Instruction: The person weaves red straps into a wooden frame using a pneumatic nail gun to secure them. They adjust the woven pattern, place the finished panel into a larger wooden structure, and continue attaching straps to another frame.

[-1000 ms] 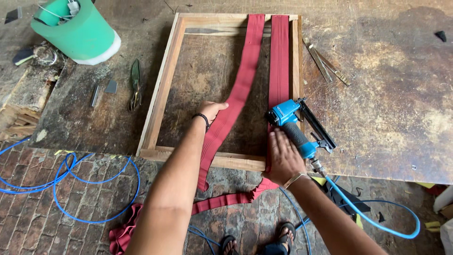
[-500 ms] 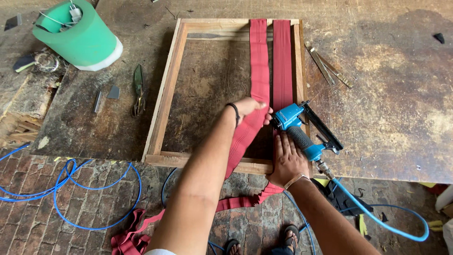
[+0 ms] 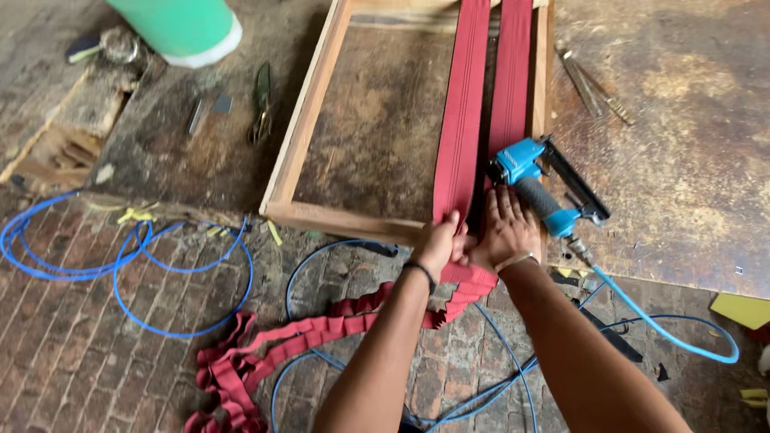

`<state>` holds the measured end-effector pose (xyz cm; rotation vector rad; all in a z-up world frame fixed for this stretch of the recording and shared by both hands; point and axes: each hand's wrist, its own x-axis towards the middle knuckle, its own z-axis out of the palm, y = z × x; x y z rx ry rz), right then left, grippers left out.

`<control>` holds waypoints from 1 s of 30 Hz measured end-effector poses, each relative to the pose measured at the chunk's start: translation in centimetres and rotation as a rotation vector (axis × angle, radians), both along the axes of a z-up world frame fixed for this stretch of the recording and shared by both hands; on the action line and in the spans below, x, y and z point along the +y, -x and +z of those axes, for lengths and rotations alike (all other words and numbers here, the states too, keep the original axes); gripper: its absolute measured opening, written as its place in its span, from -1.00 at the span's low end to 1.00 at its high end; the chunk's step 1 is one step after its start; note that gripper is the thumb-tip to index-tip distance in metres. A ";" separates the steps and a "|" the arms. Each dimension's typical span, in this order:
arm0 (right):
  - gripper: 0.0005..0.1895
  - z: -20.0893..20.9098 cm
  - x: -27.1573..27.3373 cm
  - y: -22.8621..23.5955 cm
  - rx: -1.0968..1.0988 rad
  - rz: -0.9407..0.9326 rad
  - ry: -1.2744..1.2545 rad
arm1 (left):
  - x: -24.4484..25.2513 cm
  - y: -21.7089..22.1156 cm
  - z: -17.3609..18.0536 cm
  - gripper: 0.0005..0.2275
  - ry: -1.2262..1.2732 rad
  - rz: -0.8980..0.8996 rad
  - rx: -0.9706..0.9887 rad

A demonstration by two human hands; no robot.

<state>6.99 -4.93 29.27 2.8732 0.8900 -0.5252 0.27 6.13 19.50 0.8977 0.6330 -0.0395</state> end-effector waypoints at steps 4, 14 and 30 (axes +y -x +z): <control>0.16 -2.1 -0.4 -0.1 -0.121 0.036 -0.146 | -3.9 7.8 -0.9 -0.62 -0.073 0.104 0.068; 0.20 -2.3 0.1 -0.6 -0.103 0.064 -0.148 | -7.6 11.3 -2.7 -0.52 -0.224 0.165 0.117; 0.18 -1.5 -0.3 -0.8 -0.122 0.098 -0.185 | -8.0 13.6 -8.7 -0.53 -0.193 0.149 -0.012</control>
